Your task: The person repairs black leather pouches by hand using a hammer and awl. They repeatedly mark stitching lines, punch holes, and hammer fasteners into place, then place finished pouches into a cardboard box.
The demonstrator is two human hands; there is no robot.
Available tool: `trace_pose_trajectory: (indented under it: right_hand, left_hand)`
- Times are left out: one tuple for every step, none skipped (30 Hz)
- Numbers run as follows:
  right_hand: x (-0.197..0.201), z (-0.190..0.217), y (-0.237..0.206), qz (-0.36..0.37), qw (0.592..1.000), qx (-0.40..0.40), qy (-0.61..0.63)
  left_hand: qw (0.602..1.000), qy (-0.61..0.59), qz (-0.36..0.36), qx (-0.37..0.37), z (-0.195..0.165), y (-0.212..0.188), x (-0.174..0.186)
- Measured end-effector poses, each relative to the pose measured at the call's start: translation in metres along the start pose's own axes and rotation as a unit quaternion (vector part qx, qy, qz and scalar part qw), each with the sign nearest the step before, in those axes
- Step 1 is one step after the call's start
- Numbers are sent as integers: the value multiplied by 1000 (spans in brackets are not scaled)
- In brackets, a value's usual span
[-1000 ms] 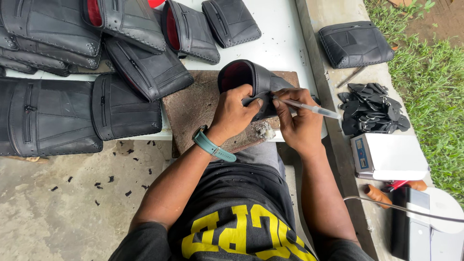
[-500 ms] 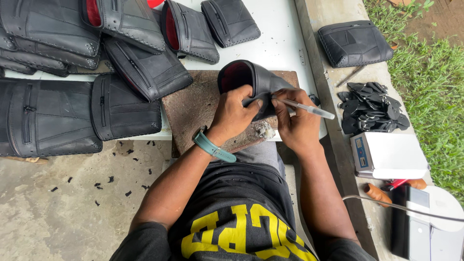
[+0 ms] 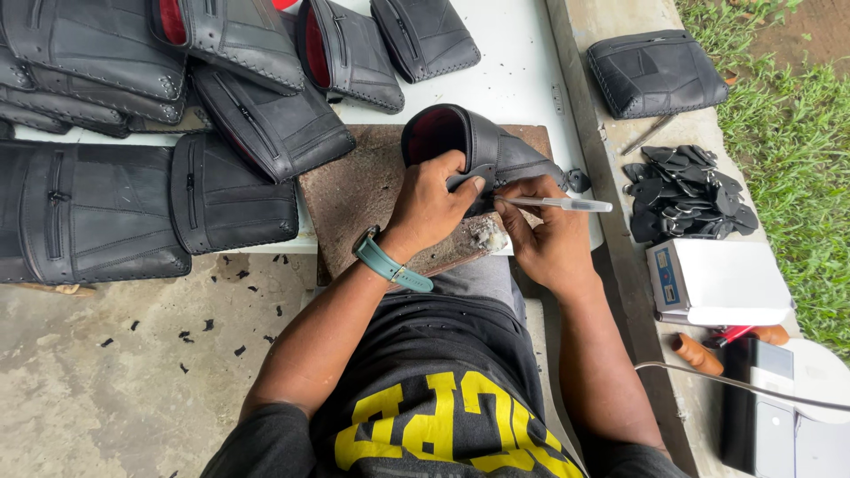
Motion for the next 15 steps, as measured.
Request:
trace_pose_trajectory:
  right_hand:
    - [1, 2, 1, -5, 1000, 2, -5]
    - [2, 5, 1, -5, 1000, 15, -19]
    - [2, 7, 1, -4, 999, 29, -32]
    - [2, 9, 1, -3, 998, 44, -44]
    - [1, 6, 0, 2, 999, 25, -42]
    - [-1, 3, -1, 8, 999, 6, -40]
    - [-3, -1, -2, 13, 999, -11, -40]
    - [-5, -1, -4, 8, 999, 4, -40]
    - [-7, -1, -6, 5, 999, 18, -41]
    - [-9, 0, -8, 1, 999, 35, -41]
    - [-10, -4, -8, 2, 999, 21, -33]
    - [-11, -8, -8, 4, 1000, 6, -25]
    - [-10, -12, -6, 7, 1000, -9, -19]
    - [-9, -15, -4, 6, 996, -33, 80]
    - [-7, -18, 0, 5, 982, -57, 180]
  left_hand:
    - [1000, -5, -4, -10, -1, 0, 0]
    - [1000, -10, -7, -20, -3, 0, 0]
    - [1000, -10, -2, -8, -1, 0, -1]
    - [1000, -9, 3, 4, 0, 0, -1]
    - [1000, -6, 8, 17, 2, -1, -2]
    - [1000, 1, 3, 18, 2, -2, 0]
    - [1000, 7, -3, 17, 1, -2, 1]
    - [1000, 12, -9, 17, 1, -2, 2]
    - [1000, 7, -4, 19, 1, -3, 2]
    - [1000, 4, -1, 20, 2, -3, 2]
    - [1000, 3, 2, 18, 2, -3, 2]
    - [1000, 1, -3, -6, -1, -3, 3]
    - [1000, -3, -9, -30, -4, -3, 5]
    - [998, -7, -16, -53, -7, -3, 6]
    - [999, -14, -6, -33, -3, -3, 6]
Point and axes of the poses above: each hand's wrist, its own y-axis towards the middle knuckle, its own x-axis out of the back of the hand, z = x × y, the point moved 7 cm from there along y, towards the middle knuckle, and after that the axes turned 11 degrees about -y, right-handed, at the moved point
